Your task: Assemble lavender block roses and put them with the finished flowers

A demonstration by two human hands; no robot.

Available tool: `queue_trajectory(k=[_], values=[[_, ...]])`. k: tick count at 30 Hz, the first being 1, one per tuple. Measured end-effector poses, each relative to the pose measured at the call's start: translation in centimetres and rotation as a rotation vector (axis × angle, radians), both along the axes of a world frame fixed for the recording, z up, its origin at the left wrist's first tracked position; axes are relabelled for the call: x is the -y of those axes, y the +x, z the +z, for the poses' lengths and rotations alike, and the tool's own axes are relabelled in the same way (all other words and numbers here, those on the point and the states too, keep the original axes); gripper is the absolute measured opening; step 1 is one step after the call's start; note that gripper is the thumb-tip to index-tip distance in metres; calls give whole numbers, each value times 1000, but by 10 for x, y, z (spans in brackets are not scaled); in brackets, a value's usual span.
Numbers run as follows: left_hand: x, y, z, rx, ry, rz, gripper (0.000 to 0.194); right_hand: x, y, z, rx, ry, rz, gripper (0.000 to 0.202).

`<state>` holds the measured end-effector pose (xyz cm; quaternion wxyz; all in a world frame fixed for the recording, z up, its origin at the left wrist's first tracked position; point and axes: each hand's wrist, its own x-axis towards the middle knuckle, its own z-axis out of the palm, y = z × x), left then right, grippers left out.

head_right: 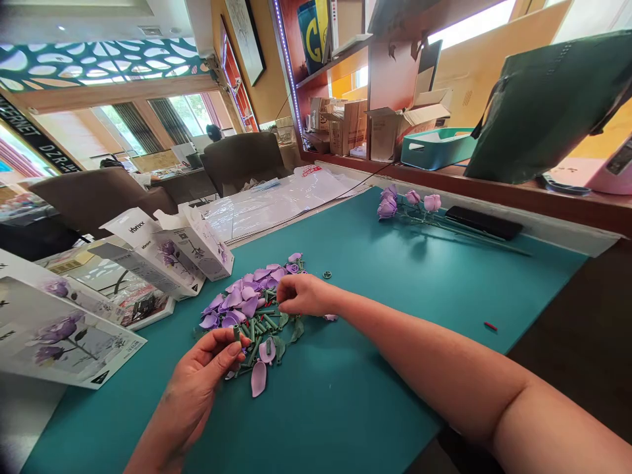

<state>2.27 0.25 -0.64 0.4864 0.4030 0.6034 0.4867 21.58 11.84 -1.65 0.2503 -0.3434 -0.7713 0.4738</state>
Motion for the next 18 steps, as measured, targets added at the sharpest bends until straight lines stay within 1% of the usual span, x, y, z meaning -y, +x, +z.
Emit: queue_trajectory(k=[2, 4, 7, 9, 11, 13, 16, 18], values=[[0, 0, -1, 37, -21, 20, 40, 0, -4, -2, -200, -191, 12, 18], [0, 1, -1, 69, -43, 41, 47, 3, -7, -2, -326, -308, 43, 23], [-1, 3, 0, 94, -75, 48, 55, 10, -11, 1, -392, -384, 58, 21], [-1, 4, 1, 100, -82, 38, 54, 14, -13, 2, -410, -405, 59, 22], [-1, 4, 2, 101, -81, 35, 50, 16, -13, 3, -407, -389, 52, 21], [-1, 4, 3, 102, -74, 43, 47, 15, -12, 4, -360, -321, 30, 16], [0, 3, 4, 99, -57, 44, 43, 10, -6, 5, -190, -164, 8, 7], [0, 2, 5, 90, -48, 42, 41, 7, -2, 6, -32, -89, 37, 7]])
